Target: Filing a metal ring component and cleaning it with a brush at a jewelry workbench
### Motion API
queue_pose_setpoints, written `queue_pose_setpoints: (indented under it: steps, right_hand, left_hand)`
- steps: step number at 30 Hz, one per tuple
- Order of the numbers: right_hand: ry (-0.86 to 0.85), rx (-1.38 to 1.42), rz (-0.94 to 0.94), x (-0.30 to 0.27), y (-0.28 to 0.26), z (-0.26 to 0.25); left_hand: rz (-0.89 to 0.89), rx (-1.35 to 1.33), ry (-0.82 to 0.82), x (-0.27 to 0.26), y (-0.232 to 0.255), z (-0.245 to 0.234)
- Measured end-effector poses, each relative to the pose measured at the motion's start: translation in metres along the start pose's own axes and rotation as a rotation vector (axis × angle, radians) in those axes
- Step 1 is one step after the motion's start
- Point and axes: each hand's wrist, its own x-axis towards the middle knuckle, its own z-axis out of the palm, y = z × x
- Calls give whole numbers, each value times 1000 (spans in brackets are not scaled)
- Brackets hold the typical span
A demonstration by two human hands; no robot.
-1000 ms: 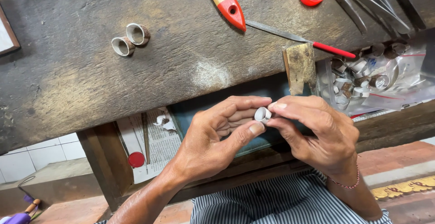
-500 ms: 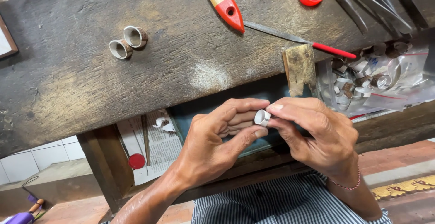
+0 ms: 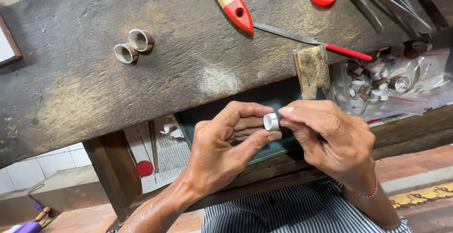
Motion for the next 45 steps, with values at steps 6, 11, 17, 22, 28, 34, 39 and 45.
queue_pose_setpoints:
  steps: [6,11,17,22,28,34,39,45]
  right_hand:
    - [-30,-3,2,-2,-1,0]
    - [-7,38,-37,2,-4,-5]
    - [59,-180,-203,-3,15,-35]
    - [22,-633,-291,49,8,-54]
    - [-55,-850,-309,51,18,-54]
    - [-98,-843,-261,42,18,-61]
    - [-118,-720,-175,32,21,-66]
    - [-106,-294,130,15,3,-64]
  left_hand:
    - [-2,-37,-24,-1,0,-1]
    - [-41,-70,25,-1,1,-2]
    - [-42,-89,39,-2,3,-6]
    - [-55,-138,37,-2,12,-13]
    - [107,-16,124,-11,29,-30]
    - [512,520,378,-15,42,-50]
    - [578,678,398,-14,38,-53]
    - [552,816,347,-9,20,-46]
